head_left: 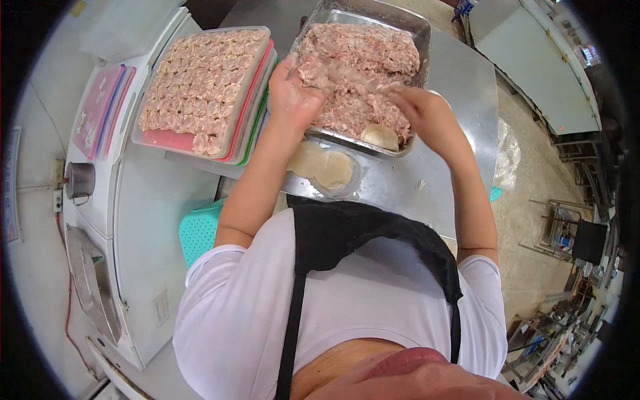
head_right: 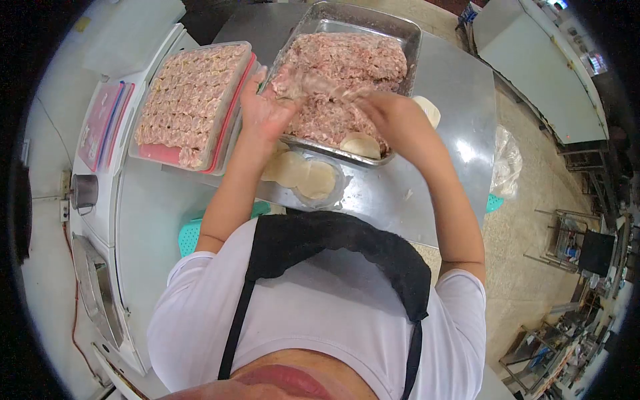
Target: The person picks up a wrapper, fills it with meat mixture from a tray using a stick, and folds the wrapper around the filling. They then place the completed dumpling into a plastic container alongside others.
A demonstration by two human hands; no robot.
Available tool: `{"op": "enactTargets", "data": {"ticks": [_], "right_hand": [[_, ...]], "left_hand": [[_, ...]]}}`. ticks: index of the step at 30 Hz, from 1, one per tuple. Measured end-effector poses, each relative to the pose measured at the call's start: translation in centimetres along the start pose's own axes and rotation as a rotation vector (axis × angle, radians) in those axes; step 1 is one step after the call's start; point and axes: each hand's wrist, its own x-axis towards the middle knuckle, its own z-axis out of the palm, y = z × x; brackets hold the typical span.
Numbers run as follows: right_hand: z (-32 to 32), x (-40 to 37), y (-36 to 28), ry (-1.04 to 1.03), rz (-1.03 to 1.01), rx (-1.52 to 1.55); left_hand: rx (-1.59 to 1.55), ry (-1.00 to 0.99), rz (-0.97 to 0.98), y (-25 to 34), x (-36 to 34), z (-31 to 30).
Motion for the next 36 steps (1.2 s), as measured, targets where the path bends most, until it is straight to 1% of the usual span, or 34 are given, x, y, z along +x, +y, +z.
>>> {"op": "enactTargets", "data": {"ticks": [1,2,3,4,5,6,7,9,10,11,12,13,14,15,16,17,18,19,20,21,22,23,24,25,26,27,28,30,31,33,34,36], "right_hand": [[-1.1,0.1,0.6,-0.096,0.200,0.041],[-1.5,0.1,0.9,-0.102,0.189,0.043],[-1.8,-0.1,1.2,-0.116,0.233,0.155],[-2.1,-0.3,1.4,-0.131,0.278,0.266],[-2.4,-0.5,1.4,-0.137,0.274,0.270],[-2.7,-0.6,1.4,-0.163,0.223,0.290],[-3.0,-0.7,1.4,-0.188,0.171,0.312],[-3.5,-1.0,1.5,-0.213,0.140,0.264],[-3.6,-1.1,1.6,-0.230,0.119,0.211],[-3.1,-1.0,1.8,-0.233,0.115,0.218],[-2.3,-1.1,2.0,-0.233,0.070,0.245],[-1.6,-1.2,2.3,-0.233,0.025,0.271],[-1.1,-1.2,3.2,-0.236,0.022,0.276],[-0.6,-0.9,4.5,-0.327,0.049,0.224],[-0.1,-0.7,5.8,-0.416,0.076,0.172],[0.5,-0.5,7.4,-0.416,0.072,0.176],[0.7,-0.2,8.3,-0.326,0.000,0.114],[0.8,0.0,8.9,-0.235,-0.074,0.051],[1.0,-0.5,9.2,-0.238,-0.081,0.055],[0.5,-0.7,7.3,-0.121,-0.089,-0.080],[0.4,-0.9,5.9,-0.004,-0.092,-0.213],[1.0,-1.3,5.8,-0.023,-0.193,-0.271],[2.1,-1.3,7.3,-0.027,-0.195,-0.269],[3.5,-1.3,9.5,-0.029,-0.169,-0.243],[3.8,-1.3,11.1,-0.030,-0.151,-0.222],[2.2,-1.0,11.1,-0.257,0.033,-0.537],[1.0,-1.1,10.8,-0.255,0.034,-0.531],[-1.2,-1.0,10.1,-0.352,0.170,-0.571],[-2.4,-1.2,9.7,-0.359,0.174,-0.573],[-4.3,-1.0,9.0,-0.207,0.178,-0.246],[-4.8,-1.2,8.4,-0.210,0.172,-0.249],[-5.0,-1.7,7.0,-0.124,0.095,0.318]], "left_hand": [[0.001,0.000,0.011,0.0,-0.3,0.0],[0.312,-0.135,0.055,-0.1,-0.8,0.0],[0.625,-0.268,0.096,-0.1,-1.0,0.1],[0.626,-0.263,0.102,-0.1,-1.0,0.3],[1.020,-0.285,0.300,0.0,-1.0,0.6],[1.415,-0.296,0.503,-0.1,-1.2,1.2],[1.418,-0.285,0.508,-0.1,-1.3,2.0],[1.769,-0.492,0.639,0.0,-1.7,3.4],[1.775,-0.482,0.639,0.1,-1.0,2.7],[1.712,-0.540,0.394,0.6,0.4,1.4],[1.632,-0.590,0.153,0.7,0.8,1.4],[1.635,-0.582,0.151,0.6,0.6,1.1],[1.812,-0.539,0.231,0.4,0.2,0.8],[1.987,-0.490,0.315,0.3,-0.1,1.0],[1.991,-0.485,0.314,0.1,0.0,1.3],[2.027,-0.410,0.186,-0.2,0.1,1.7],[2.055,-0.333,0.055,-0.5,0.2,1.8],[2.057,-0.325,0.054,-0.8,0.6,1.2],[1.898,-0.169,0.076,-1.1,1.2,-0.1],[1.733,-0.022,0.103,-1.4,1.7,-1.1],[1.734,-0.016,0.108,-1.8,2.0,-1.9],[1.757,-0.012,0.219,-2.3,2.1,-2.6],[1.777,-0.008,0.326,-2.7,2.0,-3.0],[1.777,-0.005,0.318,-2.7,1.5,-2.3],[1.773,0.038,0.094,-2.4,1.0,-0.7],[1.754,0.088,-0.116,-2.0,0.6,0.3],[1.759,0.091,-0.119,-1.6,0.2,0.3],[1.786,-0.129,0.070,-0.7,-0.5,0.3],[1.780,-0.130,0.063,-0.7,-1.3,1.1],[1.854,-0.284,0.343,-0.4,-2.3,3.1],[1.851,-0.279,0.348,-0.5,-2.2,3.1],[1.927,-0.494,0.781,-0.8,-1.8,3.1]]}}
